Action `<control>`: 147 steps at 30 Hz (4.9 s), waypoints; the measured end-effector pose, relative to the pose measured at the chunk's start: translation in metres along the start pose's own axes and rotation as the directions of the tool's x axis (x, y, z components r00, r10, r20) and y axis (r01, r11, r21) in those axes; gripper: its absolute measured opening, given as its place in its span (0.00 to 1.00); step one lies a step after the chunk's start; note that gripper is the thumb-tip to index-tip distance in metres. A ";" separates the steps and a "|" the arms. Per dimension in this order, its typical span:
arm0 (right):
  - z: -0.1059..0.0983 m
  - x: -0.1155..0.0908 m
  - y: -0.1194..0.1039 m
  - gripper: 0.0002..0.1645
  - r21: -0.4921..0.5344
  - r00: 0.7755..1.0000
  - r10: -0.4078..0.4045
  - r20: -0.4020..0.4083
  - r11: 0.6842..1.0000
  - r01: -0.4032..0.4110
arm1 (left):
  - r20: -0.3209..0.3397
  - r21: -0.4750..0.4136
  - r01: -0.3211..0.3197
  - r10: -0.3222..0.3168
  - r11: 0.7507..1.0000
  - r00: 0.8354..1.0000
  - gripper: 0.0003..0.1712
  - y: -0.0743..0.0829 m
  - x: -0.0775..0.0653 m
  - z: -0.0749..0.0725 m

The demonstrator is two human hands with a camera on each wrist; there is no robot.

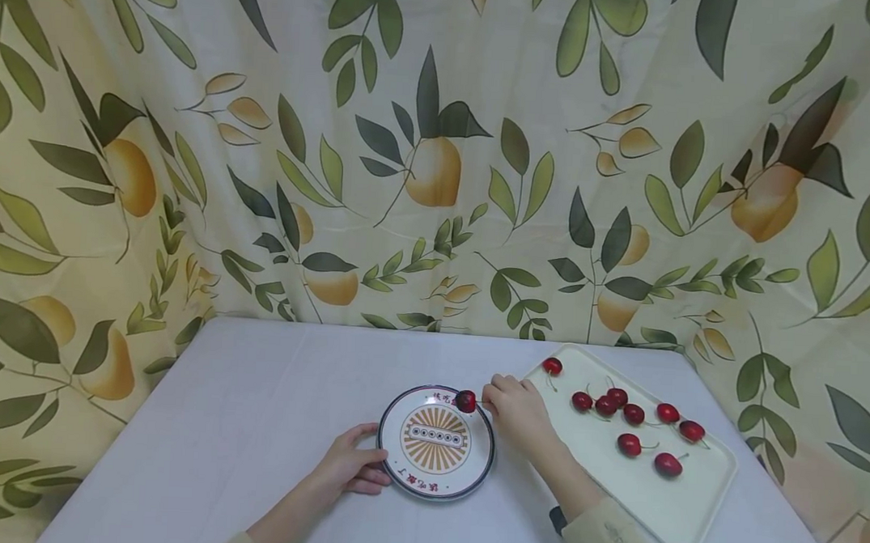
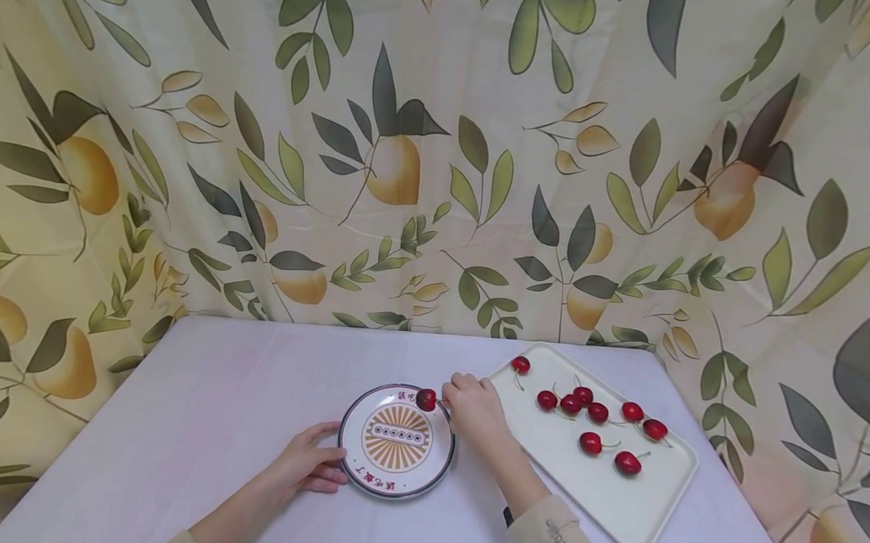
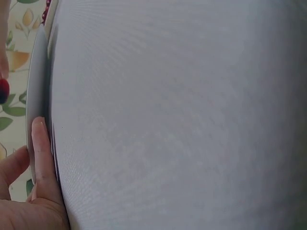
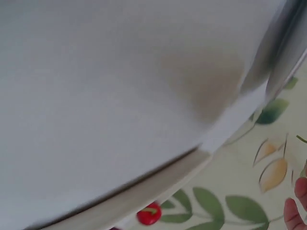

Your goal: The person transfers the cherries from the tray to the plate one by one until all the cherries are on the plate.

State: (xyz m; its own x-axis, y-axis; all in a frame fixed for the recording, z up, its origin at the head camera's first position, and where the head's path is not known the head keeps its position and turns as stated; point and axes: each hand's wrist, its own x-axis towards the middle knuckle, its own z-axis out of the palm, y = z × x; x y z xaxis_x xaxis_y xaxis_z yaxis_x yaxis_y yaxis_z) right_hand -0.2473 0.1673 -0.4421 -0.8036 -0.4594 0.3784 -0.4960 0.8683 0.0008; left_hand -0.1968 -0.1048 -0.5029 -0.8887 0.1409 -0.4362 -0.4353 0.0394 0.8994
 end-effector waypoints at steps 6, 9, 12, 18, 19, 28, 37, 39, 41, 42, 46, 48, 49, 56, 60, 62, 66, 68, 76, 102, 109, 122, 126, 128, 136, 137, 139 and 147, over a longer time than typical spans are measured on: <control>0.014 0.015 -0.020 0.08 -0.029 0.997 -0.074 0.015 0.997 0.074 | 0.005 -0.007 0.003 -0.003 1.000 1.000 0.40 0.000 0.000 -0.001; 0.021 0.021 -0.027 0.07 -0.048 0.994 -0.105 0.016 0.993 0.105 | 0.010 -0.012 0.007 -0.007 1.000 1.000 0.40 -0.001 0.001 -0.001; 0.027 0.026 -0.032 0.08 -0.063 0.992 -0.110 0.061 0.991 0.114 | 0.010 -0.011 0.013 -0.013 1.000 1.000 0.40 -0.001 0.001 -0.001; 0.037 0.031 -0.041 0.16 -0.070 0.983 -0.126 0.132 0.988 0.136 | 0.009 -0.008 0.015 -0.015 1.000 1.000 0.40 -0.001 0.001 -0.002; 0.039 0.032 -0.042 0.17 -0.075 0.982 -0.133 0.138 0.987 0.144 | 0.010 -0.009 0.014 -0.014 1.000 1.000 0.40 -0.001 0.001 -0.002; 0.052 0.037 -0.048 0.21 -0.111 0.959 -0.180 0.218 0.972 0.208 | 0.008 0.005 0.017 -0.017 1.000 1.000 0.40 0.001 0.000 -0.001; 0.054 0.037 -0.053 0.23 -0.117 0.938 -0.154 0.310 0.973 0.198 | -0.009 0.010 0.039 -0.039 0.999 0.999 0.41 0.001 0.003 -0.002; 0.053 0.037 -0.053 0.23 -0.120 0.934 -0.150 0.323 0.973 0.198 | -0.009 0.010 0.041 -0.041 0.999 0.999 0.40 0.001 0.003 -0.002; 0.053 0.036 -0.053 0.23 -0.125 0.933 -0.148 0.327 0.972 0.198 | -0.008 0.006 0.040 -0.040 0.999 0.999 0.40 0.000 0.003 -0.002; 0.053 0.036 -0.053 0.22 -0.125 0.934 -0.148 0.325 0.972 0.198 | -0.006 0.003 0.038 -0.038 0.999 0.999 0.40 0.000 0.003 -0.002; 0.052 0.036 -0.053 0.17 -0.121 0.944 -0.161 0.287 0.972 0.202 | 0.000 -0.006 0.027 -0.027 1.000 1.000 0.40 0.000 0.003 -0.001; 0.052 0.036 -0.053 0.14 -0.117 0.949 -0.164 0.269 0.972 0.201 | 0.001 -0.004 0.025 -0.025 1.000 1.000 0.40 0.000 0.003 -0.001; 0.051 0.036 -0.053 0.13 -0.114 0.951 -0.164 0.262 0.973 0.199 | 0.001 -0.003 0.025 -0.024 1.000 1.000 0.40 0.000 0.002 -0.001; 0.051 0.036 -0.051 0.11 -0.100 0.954 -0.162 0.254 0.976 0.193 | 0.005 0.002 0.023 -0.023 1.000 1.000 0.40 0.001 0.000 0.000; 0.051 0.036 -0.051 0.12 -0.104 0.957 -0.166 0.238 0.975 0.196 | 0.005 0.004 0.025 -0.025 1.000 1.000 0.40 0.001 0.000 0.000; 0.049 0.035 -0.050 0.12 -0.107 0.961 -0.166 0.220 0.975 0.193 | 0.006 0.004 0.026 -0.026 1.000 1.000 0.40 0.001 0.001 0.000; 0.041 0.034 -0.047 0.12 -0.091 0.970 -0.160 0.181 0.980 0.178 | 0.007 0.003 0.024 -0.024 1.000 1.000 0.40 0.001 0.000 0.000; 0.035 0.032 -0.044 0.12 -0.074 0.973 -0.151 0.174 0.983 0.166 | 0.009 0.002 0.020 -0.020 1.000 1.000 0.39 0.002 -0.001 0.000; 0.014 0.019 -0.026 0.14 -0.049 0.984 -0.081 0.157 0.995 0.090 | -0.012 0.020 0.037 -0.037 0.999 0.999 0.39 0.004 -0.002 0.000; -0.034 -0.074 0.095 0.25 -0.071 0.969 0.235 0.081 0.971 -0.230 | -0.040 0.034 0.056 -0.055 0.998 0.998 0.40 0.004 0.000 0.002; -0.044 -0.106 0.127 0.25 -0.104 0.948 0.306 0.087 0.949 -0.297 | -0.051 0.040 0.068 -0.066 0.997 0.997 0.40 0.004 0.001 0.003; -0.042 -0.157 0.178 0.27 -0.107 0.827 0.490 0.277 0.871 -0.480 | -0.038 0.035 0.045 -0.044 0.998 0.998 0.40 0.004 0.000 0.003; -0.040 -0.161 0.187 0.23 -0.123 0.797 0.507 0.328 0.860 -0.496 | -0.029 0.043 0.034 -0.033 0.998 0.999 0.39 0.003 0.000 0.002; -0.040 -0.162 0.190 0.22 -0.132 0.790 0.507 0.345 0.859 -0.494 | -0.025 0.042 0.032 -0.031 0.999 0.999 0.39 0.003 -0.001 0.003; -0.041 -0.161 0.190 0.19 -0.136 0.774 0.498 0.392 0.863 -0.486 | -0.023 0.041 0.019 -0.018 0.999 1.000 0.39 0.001 0.001 0.001; -0.041 -0.160 0.190 0.19 -0.136 0.770 0.499 0.398 0.862 -0.488 | -0.021 0.041 0.017 -0.016 0.999 1.000 0.39 0.001 0.001 0.001; -0.040 -0.160 0.191 0.19 -0.126 0.765 0.501 0.406 0.859 -0.496 | -0.017 0.040 0.012 -0.012 0.999 1.000 0.39 0.001 0.000 0.001; -0.040 -0.162 0.190 0.17 -0.116 0.796 0.494 0.349 0.866 -0.487 | -0.020 0.044 0.014 -0.013 0.999 1.000 0.40 0.003 -0.002 0.002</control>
State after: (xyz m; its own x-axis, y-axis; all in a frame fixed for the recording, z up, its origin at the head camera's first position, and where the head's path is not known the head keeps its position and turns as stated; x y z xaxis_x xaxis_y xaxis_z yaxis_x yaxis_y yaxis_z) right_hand -0.1985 0.4141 -0.4657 -0.9998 -0.0017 -0.0219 -0.0001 0.9971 -0.0762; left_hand -0.1964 -0.1032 -0.4995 -0.8858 0.1208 -0.4481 -0.4406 0.0846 0.8937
